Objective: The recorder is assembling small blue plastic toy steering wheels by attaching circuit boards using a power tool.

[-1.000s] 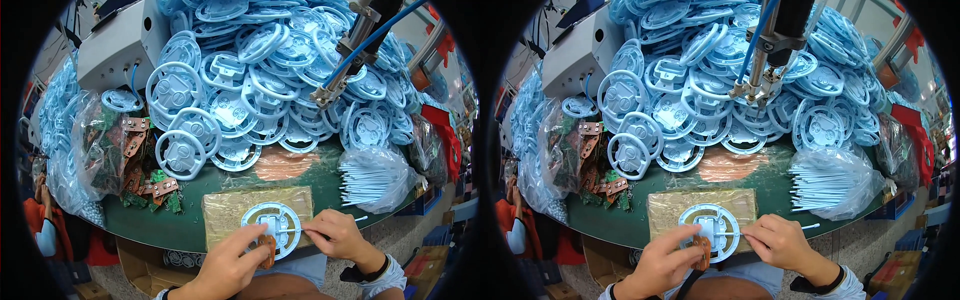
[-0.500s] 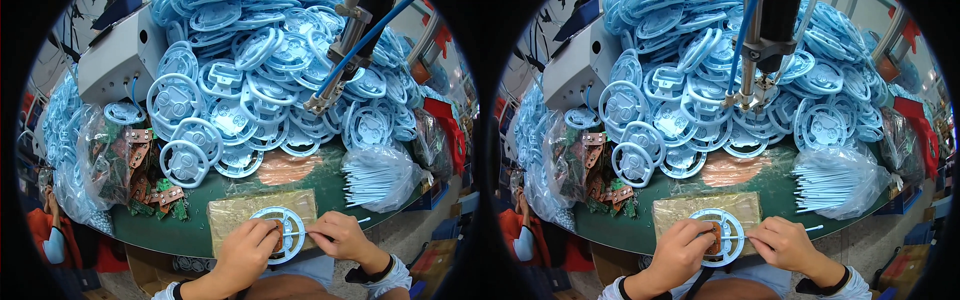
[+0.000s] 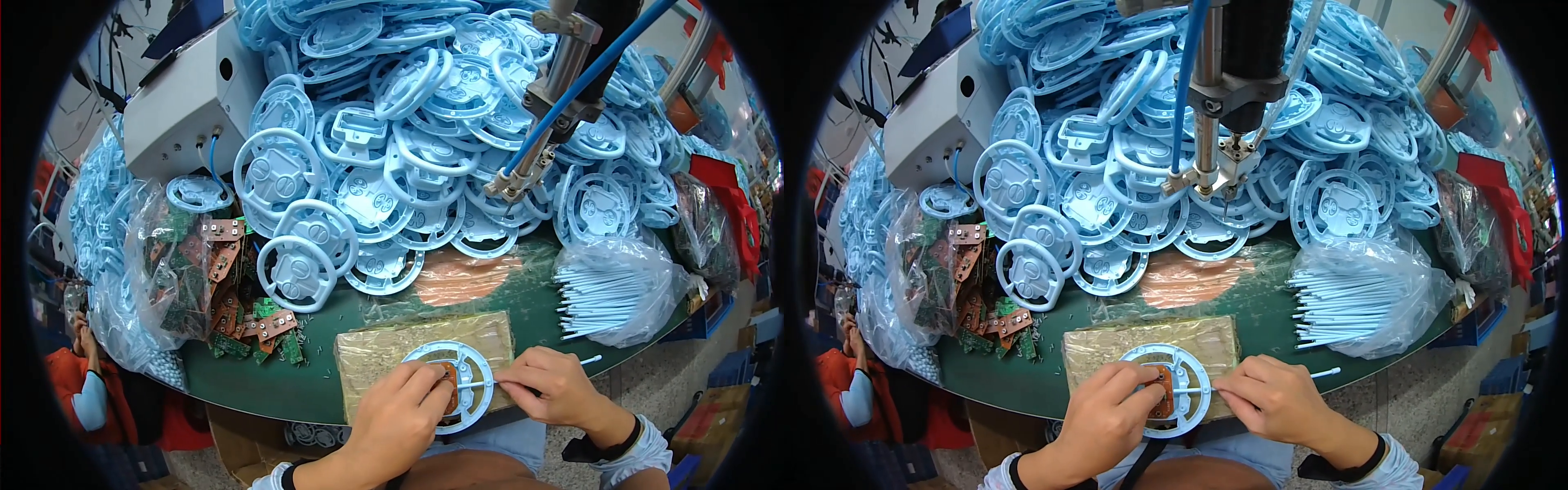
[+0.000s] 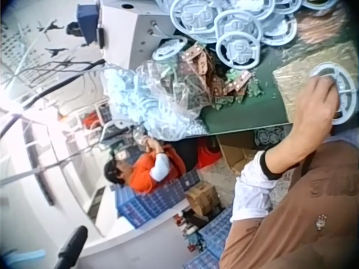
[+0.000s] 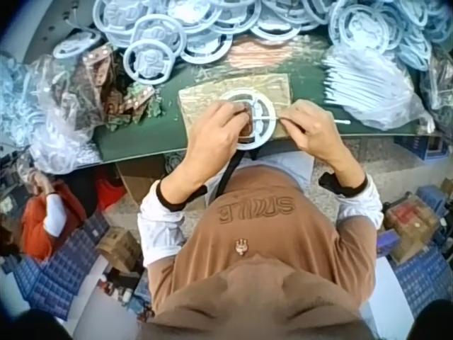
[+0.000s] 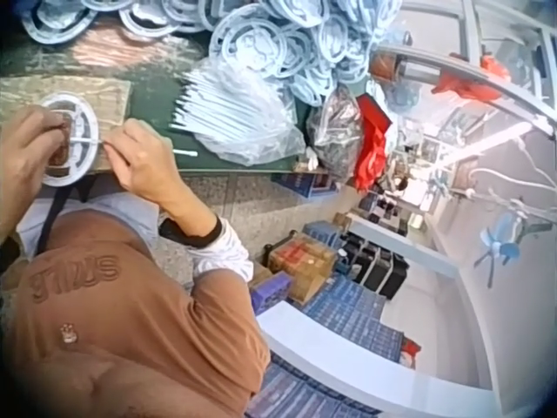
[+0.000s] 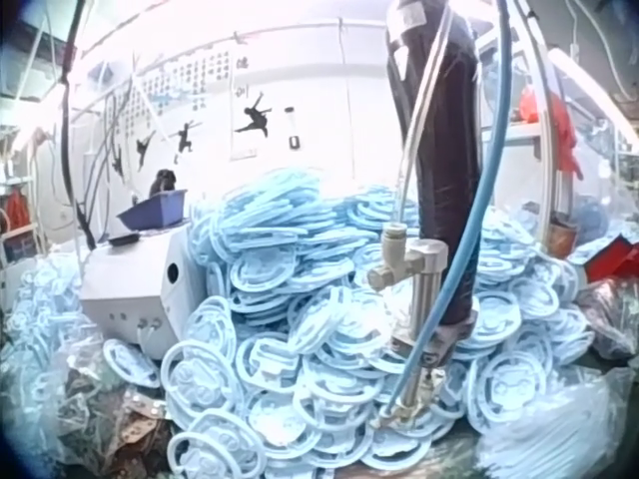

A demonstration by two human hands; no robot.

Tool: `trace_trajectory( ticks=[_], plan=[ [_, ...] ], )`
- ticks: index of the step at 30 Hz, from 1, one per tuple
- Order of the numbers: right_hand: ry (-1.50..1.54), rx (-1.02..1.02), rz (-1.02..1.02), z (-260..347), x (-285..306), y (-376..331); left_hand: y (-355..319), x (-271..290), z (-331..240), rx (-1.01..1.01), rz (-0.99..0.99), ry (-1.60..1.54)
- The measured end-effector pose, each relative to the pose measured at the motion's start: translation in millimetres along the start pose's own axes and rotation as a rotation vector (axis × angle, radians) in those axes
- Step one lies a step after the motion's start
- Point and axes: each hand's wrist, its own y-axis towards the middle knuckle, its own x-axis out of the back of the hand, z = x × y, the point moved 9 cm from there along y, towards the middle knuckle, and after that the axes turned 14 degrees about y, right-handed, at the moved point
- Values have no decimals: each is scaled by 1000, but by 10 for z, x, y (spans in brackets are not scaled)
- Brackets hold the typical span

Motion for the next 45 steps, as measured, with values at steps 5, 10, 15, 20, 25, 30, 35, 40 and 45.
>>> trace_trajectory(
  ticks=[5, 10, 15, 20, 25, 30, 35, 40, 45],
  plan=[
    [26, -11, 9, -34, 1, -22, 33, -10, -39, 0, 72, 68],
    [2, -4, 14, -42, 10, -32, 60, -1, -13, 21, 122, -24],
    [-19, 23, -7, -35, -11, 16, 6, -76, 115, 30, 108, -82],
    [-50, 128, 5, 35, -136, 74, -191, -69, 111, -9, 1, -50],
    [-118, 101, -59, 36, 107, -67, -179, -411, -111, -156, -127, -56],
    [8, 609, 373, 1684, -252, 469, -326, -661, 80, -65, -338, 59],
    [182, 977, 500, 2879, -589, 242, -169, -646, 9, -168, 136, -12],
    [-211, 1253, 288, 2947, -404, 91, -202, -520, -142, -277, -71, -46],
    [-92, 815, -476, 1777, 1010, 486, -346, -235, 64, -89, -34, 75]
  ],
)
